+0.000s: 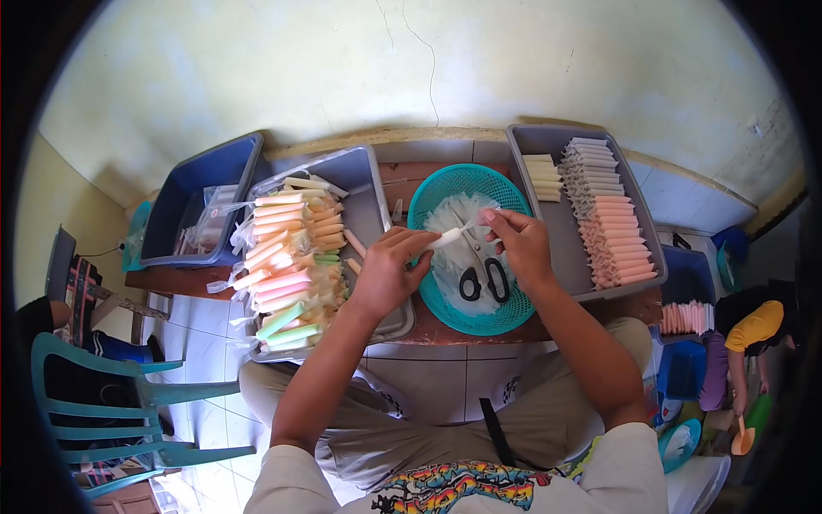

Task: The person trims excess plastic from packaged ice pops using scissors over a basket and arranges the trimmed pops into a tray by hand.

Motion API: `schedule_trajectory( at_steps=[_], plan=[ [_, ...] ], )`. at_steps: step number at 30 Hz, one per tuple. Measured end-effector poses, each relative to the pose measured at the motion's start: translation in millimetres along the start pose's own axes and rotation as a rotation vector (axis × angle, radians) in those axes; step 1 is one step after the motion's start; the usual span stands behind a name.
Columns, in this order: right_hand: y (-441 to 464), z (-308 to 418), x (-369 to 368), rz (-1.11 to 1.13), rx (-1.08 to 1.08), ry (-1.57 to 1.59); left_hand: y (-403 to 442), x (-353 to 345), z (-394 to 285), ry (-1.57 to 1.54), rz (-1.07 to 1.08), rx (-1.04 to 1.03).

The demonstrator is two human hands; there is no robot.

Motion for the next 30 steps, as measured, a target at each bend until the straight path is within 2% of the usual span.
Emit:
schedule_trajectory(
  at_steps=[7, 10, 13, 15, 16, 18, 21, 30],
  plan=[
    [-1.9, 14.3, 4.0, -0.006, 0.057, -0.032, 0.3, 1.3, 4.9, -0.039, -0.021, 0.038],
    [-1.7, 5.0, 7.3, 0.027, 0.001, 0.032, 0.9, 2.9, 8.3, -0.043, -0.036, 0.046],
    [-5.2, -2.9, 2.8, 0.112, -0.047, -0.079, 1.0, 6.9, 8.2, -0.05, -0.061, 0.055],
    [-16.9, 10.4, -3.9, 0.155, 0.121, -0.531, 0.9, 9.1, 8.8, -0.051, -0.079, 0.06],
    [-21.2, 6.8, -4.7, 0.16, 0.122, -0.535, 0.7, 9.7, 9.2, -0.053, -0.093, 0.059],
    [-30.3, -3.8, -14.4, 0.251, 0.214, -0.874, 0.3, 9.1, 11.3, -0.057, -0.104, 0.059],
    [-36.0, -20.8, -20.5, 0.289, 0.178, -1.057, -0.1, 8.7, 10.8, -0.017, -0.114, 0.023],
    [-35.3, -42.9, -29.2, 0.284, 0.071, -1.145, -0.7, 6.4, 9.5, 0.007, -0.09, 0.012]
  ],
)
Point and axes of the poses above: each hand's wrist, its own y-axis towards the middle knuckle, its own x-axis out of the back of the hand, z = x × y, the point moved 8 cm from there along y, towards the middle knuckle, and after that the axes turned 2 degrees about y, right-handed, at the moved point
